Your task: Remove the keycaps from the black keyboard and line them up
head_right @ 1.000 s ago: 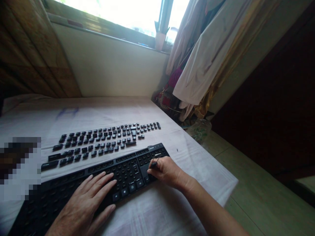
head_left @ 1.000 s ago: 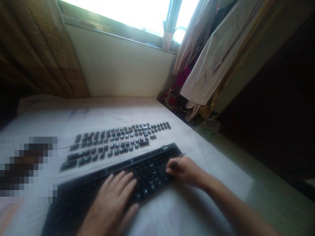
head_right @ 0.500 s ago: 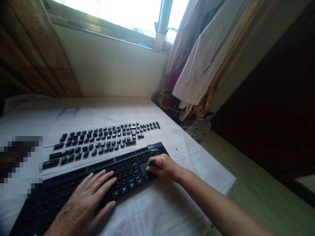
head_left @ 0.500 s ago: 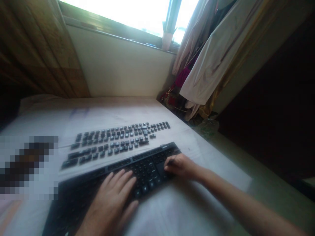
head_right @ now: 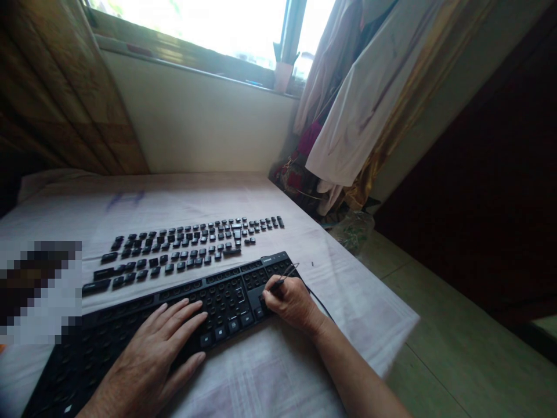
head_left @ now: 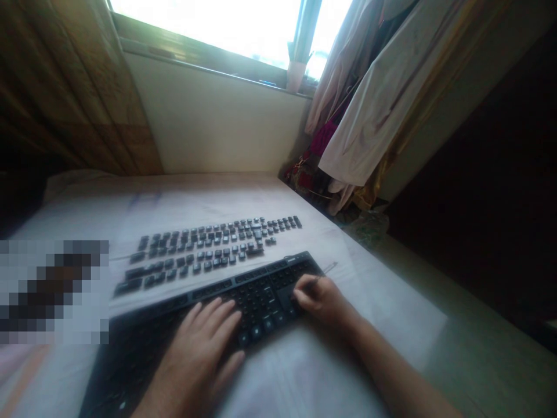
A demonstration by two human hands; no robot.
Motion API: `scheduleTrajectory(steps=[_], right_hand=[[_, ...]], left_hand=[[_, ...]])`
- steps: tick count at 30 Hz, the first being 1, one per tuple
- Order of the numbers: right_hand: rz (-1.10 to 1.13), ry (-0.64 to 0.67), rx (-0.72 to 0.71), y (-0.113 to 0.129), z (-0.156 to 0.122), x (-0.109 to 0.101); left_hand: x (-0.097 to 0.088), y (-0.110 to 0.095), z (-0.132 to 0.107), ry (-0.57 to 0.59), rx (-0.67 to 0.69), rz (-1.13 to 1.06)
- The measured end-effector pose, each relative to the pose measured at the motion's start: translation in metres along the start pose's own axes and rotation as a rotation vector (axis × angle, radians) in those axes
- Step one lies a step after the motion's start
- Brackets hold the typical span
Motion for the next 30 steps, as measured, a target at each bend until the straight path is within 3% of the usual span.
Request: scheduleTrajectory(steps=[5,10,17,21,24,30], right_hand=[[0.17,-0.185,0.118,-0.009,-0.002,-0.012],[0.224,-0.17,0.127,0.001,-0.001,-0.012],[0.127,-0.059,-0.106,0.048,-0.008,0.016],[0.106,0.0,-0.264,0.069,-0.015,0.038],[0.094,0.034,-0.312,0.076,-0.017,0.049],[0.041,-0.057,-0.417,0.086,-0.015,0.052]], left_hand=[[0.0,0.0,0.001,-0.019,0.024,0.021],[-0.002,0.002,0.002,-0.018,0.018,0.0],[-0.019,-0.013,0.013,-0.065,-0.036,-0.061],[-0.028,-0.022,0.026,-0.17,-0.131,-0.217],[-0.029,-0.022,0.034,-0.185,-0.17,-0.313],[-0.025,-0.013,0.035,-0.153,-0.236,-0.428]])
Point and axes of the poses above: each hand's wrist, its own z-axis towards the middle knuckle, its own x-axis out of the palm, y = z × x, the point moved 5 cm from there along z, towards the middle knuckle, and after that the axes turned 3 degrees about z, right-handed, at the moved point
